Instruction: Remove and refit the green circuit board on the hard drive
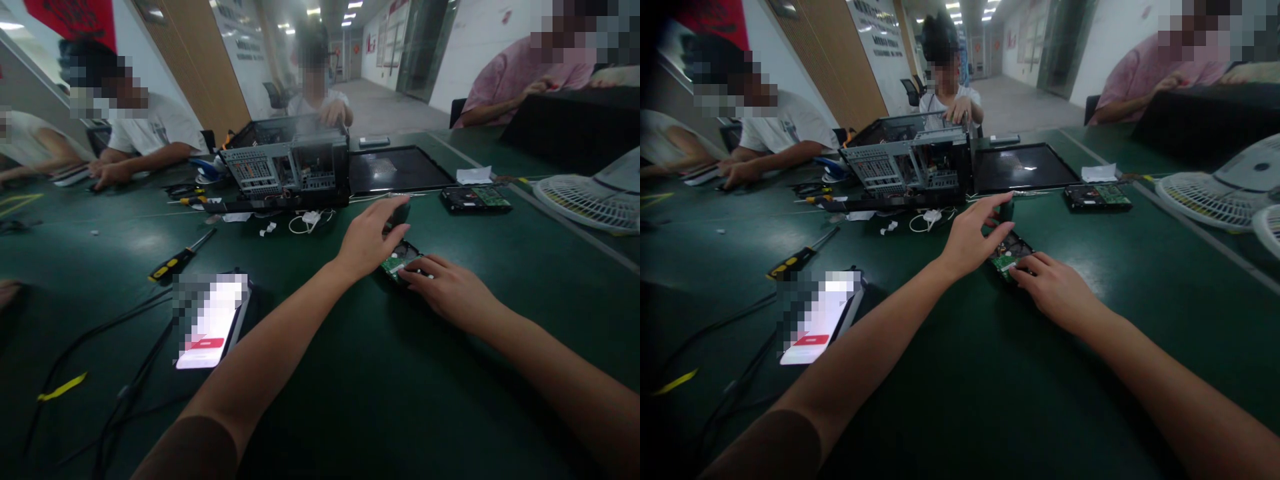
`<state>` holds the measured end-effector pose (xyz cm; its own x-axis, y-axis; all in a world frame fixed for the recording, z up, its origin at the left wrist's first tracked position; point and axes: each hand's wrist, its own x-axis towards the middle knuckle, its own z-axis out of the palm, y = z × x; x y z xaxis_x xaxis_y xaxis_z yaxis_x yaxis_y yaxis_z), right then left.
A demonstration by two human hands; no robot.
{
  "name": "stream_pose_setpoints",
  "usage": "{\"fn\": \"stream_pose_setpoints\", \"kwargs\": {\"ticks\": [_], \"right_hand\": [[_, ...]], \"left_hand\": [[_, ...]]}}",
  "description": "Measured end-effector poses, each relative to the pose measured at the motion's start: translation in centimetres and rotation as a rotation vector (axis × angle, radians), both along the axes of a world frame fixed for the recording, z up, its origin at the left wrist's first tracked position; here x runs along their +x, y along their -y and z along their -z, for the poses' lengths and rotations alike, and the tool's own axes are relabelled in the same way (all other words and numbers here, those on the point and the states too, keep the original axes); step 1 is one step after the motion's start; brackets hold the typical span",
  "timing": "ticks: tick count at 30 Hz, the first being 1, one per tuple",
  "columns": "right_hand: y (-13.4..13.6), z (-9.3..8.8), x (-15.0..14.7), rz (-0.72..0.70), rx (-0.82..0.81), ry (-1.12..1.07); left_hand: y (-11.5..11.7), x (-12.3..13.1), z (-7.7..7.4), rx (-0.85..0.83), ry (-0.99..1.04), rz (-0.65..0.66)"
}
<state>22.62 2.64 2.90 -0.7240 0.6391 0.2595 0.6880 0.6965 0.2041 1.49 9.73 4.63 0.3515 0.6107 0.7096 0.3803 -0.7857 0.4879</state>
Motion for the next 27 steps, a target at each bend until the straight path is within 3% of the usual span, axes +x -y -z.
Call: {"fn": "stream_pose_setpoints", "kwargs": {"ticks": [27], "right_hand": [[-0.2, 0.1, 0.0, -0.004, -0.001, 0.005]], "left_hand": [[0.5, 0.0, -1.1, 0.018, -0.051, -0.063]]}}
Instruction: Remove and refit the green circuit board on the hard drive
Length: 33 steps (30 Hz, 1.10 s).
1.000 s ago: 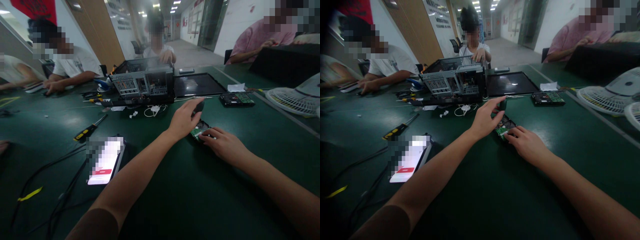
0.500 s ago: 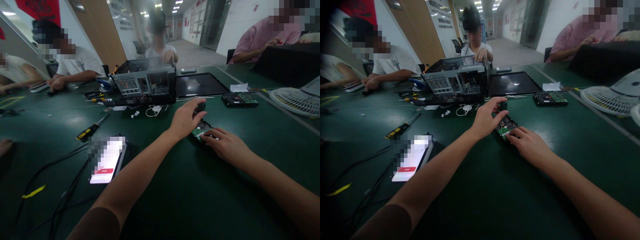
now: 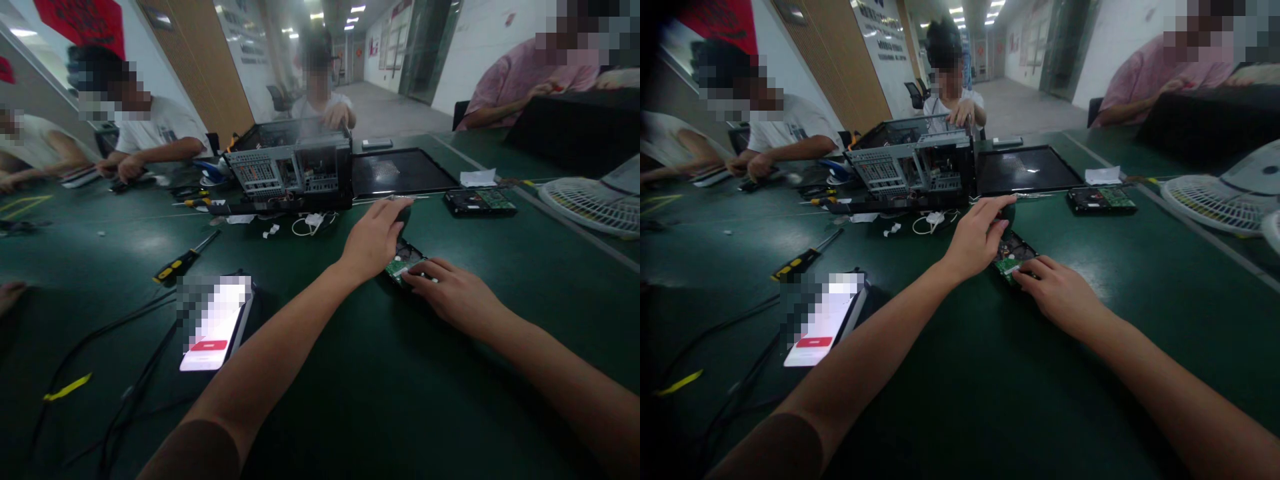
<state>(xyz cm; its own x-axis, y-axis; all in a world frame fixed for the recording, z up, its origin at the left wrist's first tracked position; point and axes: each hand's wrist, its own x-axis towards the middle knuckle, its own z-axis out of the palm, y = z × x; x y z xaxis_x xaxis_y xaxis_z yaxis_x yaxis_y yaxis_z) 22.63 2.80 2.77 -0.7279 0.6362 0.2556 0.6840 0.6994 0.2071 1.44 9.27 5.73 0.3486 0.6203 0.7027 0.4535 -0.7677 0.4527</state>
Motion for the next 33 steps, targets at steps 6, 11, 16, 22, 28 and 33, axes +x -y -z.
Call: {"fn": "stream_pose_setpoints", "kwargs": {"ticks": [6, 11, 16, 22, 28, 33], "right_hand": [[0.0, 0.1, 0.2, 0.004, -0.014, 0.019], [0.1, 0.1, 0.1, 0.014, -0.016, 0.018], [0.1, 0.1, 0.2, 0.019, -0.027, 0.003], [0.1, 0.0, 0.2, 0.016, -0.035, -0.011], [0.2, -0.1, 0.1, 0.016, -0.027, -0.015], [0.2, -0.1, 0.0, 0.021, -0.026, -0.008]], "left_hand": [[-0.2, -0.3, 0.3, 0.055, 0.045, -0.071], [-0.7, -0.6, 0.2, 0.067, 0.064, -0.034], [-1.0, -0.7, 0.2, 0.048, 0.053, 0.019], [-0.7, -0.4, 0.6, -0.011, 0.115, 0.049], [-0.8, -0.3, 0.9, -0.085, 0.188, 0.042], [-0.5, -0.6, 0.0, 0.022, 0.114, -0.084]]}}
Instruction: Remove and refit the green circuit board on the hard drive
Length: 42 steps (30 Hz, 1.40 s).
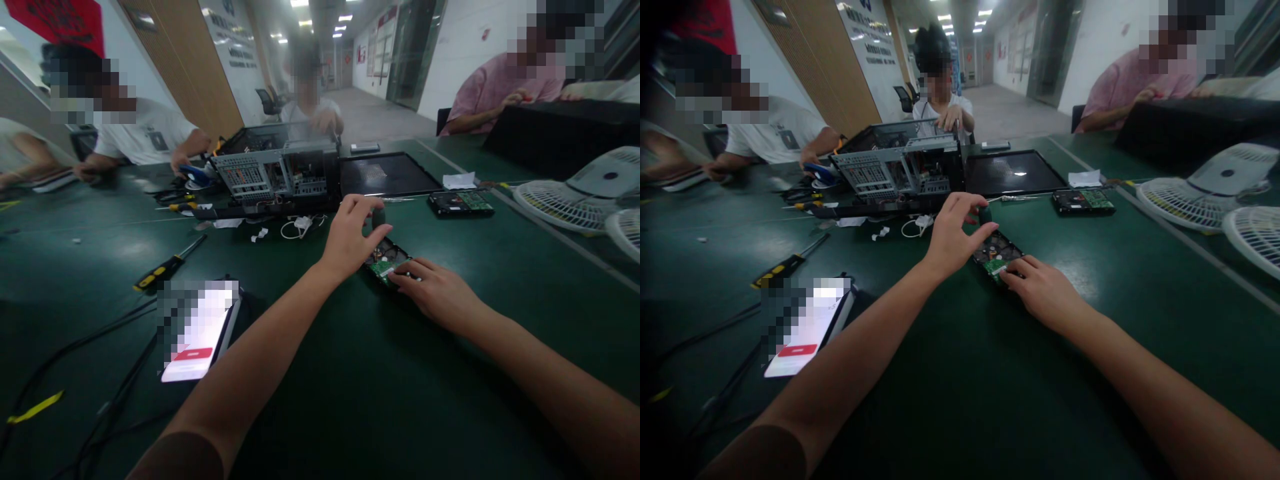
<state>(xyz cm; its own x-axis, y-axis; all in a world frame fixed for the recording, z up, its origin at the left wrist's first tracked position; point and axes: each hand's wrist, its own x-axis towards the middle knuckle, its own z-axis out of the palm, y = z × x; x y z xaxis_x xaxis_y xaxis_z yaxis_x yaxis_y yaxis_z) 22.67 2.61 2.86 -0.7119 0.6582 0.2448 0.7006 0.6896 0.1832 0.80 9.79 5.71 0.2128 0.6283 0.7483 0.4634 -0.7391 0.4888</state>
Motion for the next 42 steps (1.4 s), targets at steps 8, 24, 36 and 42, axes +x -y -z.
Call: {"fn": "stream_pose_setpoints", "kwargs": {"ticks": [8, 24, 36, 42], "right_hand": [[0.0, 0.1, 0.1, -0.004, 0.000, -0.009], [0.2, -0.1, 0.1, -0.007, 0.015, -0.023], [0.1, -0.3, 0.0, -0.012, -0.003, -0.029], [0.2, -0.4, 0.0, -0.015, -0.001, -0.041]], "left_hand": [[-0.3, -0.1, -0.2, -0.008, -0.077, 0.030], [0.1, 0.4, 0.3, -0.008, -0.007, -0.015], [0.3, 0.6, 0.4, 0.004, 0.025, 0.032], [0.2, 0.7, 0.5, -0.012, 0.004, 0.049]]}}
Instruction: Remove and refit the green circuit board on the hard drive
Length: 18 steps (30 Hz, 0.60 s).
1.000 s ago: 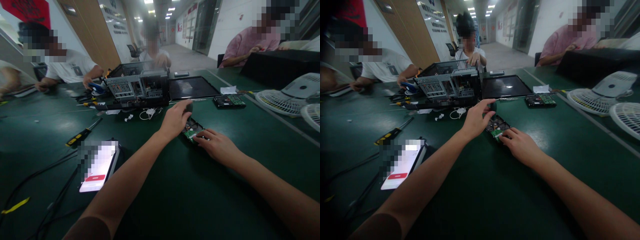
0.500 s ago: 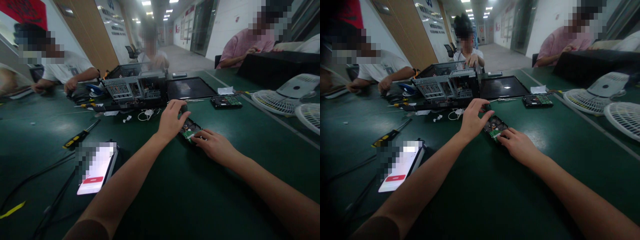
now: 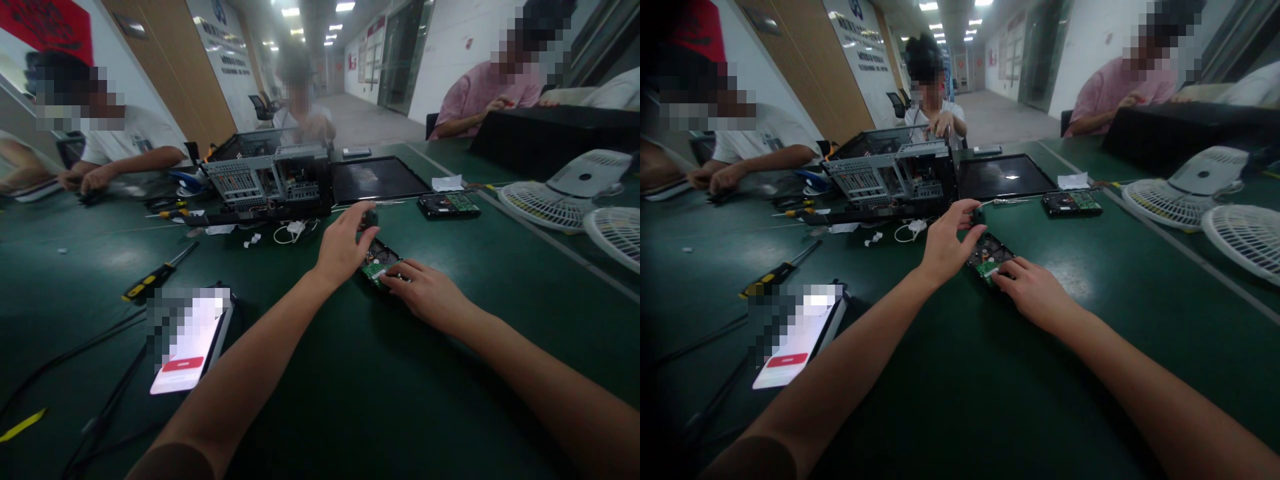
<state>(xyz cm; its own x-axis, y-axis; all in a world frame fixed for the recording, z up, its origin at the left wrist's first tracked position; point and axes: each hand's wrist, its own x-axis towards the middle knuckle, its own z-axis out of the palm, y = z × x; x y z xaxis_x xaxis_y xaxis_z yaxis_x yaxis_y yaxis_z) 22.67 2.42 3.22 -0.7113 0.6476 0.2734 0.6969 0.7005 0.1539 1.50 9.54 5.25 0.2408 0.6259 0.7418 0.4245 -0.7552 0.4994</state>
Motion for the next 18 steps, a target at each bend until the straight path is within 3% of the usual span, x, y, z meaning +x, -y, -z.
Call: {"fn": "stream_pose_setpoints", "kwargs": {"ticks": [7, 18], "right_hand": [[-0.06, 0.20, 0.10, 0.005, -0.010, 0.005], [0.02, 0.08, 0.00, 0.006, -0.020, -0.009]], "left_hand": [[0.09, 0.04, 0.07, 0.029, -0.043, 0.029], [0.21, 0.28, 0.43, -0.060, 0.069, 0.019]]}}
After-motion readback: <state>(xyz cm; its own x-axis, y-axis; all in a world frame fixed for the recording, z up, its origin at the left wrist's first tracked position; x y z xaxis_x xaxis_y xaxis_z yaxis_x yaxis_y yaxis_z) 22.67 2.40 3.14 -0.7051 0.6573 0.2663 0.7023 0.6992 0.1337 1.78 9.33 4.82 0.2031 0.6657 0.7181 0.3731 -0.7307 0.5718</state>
